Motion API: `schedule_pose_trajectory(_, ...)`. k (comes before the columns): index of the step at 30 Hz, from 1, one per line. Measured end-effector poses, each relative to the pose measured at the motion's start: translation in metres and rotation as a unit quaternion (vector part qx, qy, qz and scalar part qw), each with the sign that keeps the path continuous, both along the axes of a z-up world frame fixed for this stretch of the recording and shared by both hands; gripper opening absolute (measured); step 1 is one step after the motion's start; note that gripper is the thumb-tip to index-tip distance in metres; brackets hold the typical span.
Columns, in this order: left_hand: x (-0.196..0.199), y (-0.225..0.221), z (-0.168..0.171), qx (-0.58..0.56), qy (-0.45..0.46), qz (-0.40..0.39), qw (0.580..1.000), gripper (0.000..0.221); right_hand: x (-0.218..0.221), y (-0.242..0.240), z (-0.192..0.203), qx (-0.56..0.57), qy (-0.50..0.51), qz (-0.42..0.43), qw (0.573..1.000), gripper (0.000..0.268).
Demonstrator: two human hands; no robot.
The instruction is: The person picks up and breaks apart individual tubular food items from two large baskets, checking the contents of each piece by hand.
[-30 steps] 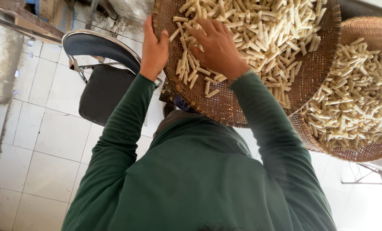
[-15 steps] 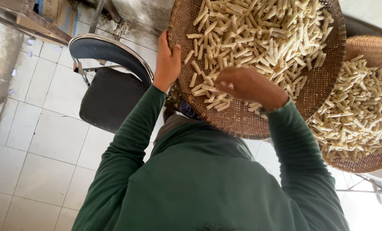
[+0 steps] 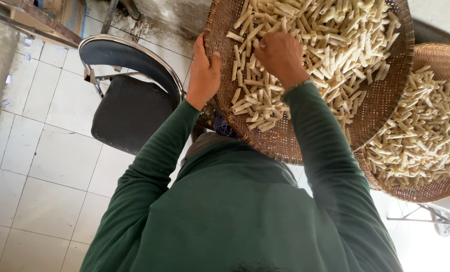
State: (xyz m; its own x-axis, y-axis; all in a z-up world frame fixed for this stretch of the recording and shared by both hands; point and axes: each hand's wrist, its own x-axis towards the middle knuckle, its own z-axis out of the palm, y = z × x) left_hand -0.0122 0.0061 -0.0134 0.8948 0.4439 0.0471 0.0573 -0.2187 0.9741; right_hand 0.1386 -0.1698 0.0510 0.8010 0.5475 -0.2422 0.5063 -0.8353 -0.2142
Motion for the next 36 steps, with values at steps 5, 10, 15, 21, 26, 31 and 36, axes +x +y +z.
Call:
schedule_pose_trajectory(5,0.0,-0.004,0.015,0.38,-0.098,0.07,0.917,0.063,-0.027,-0.028,0.048,0.142,0.149,-0.063,0.977,0.022)
schedule_pose_trajectory(10,0.005,-0.025,0.061,0.451,-0.126,-0.003,0.884,0.041,-0.041,-0.07,0.055,0.42,0.314,-0.087,0.847,0.015)
schedule_pose_trajectory(15,0.008,-0.048,0.102,0.009,-0.109,-0.2,0.974,0.029,-0.049,-0.087,0.037,0.585,0.444,0.024,0.678,0.011)
schedule_pose_trajectory(21,0.015,-0.054,0.107,-0.097,-0.071,-0.286,0.951,0.025,-0.079,-0.087,0.053,0.539,0.208,-0.025,0.816,0.017)
schedule_pose_trajectory(26,0.019,-0.058,0.103,-0.072,-0.037,-0.297,0.952,0.022,-0.086,-0.087,0.054,0.497,0.019,0.054,0.866,0.022)
schedule_pose_trajectory(31,0.025,-0.056,0.102,-0.151,0.033,-0.337,0.929,0.021,-0.1,-0.098,0.057,0.467,-0.06,0.094,0.877,0.02)
schedule_pose_trajectory(36,0.029,-0.069,0.111,-0.236,0.104,-0.322,0.911,0.022,-0.099,-0.113,0.044,0.512,-0.093,0.074,0.851,0.012)
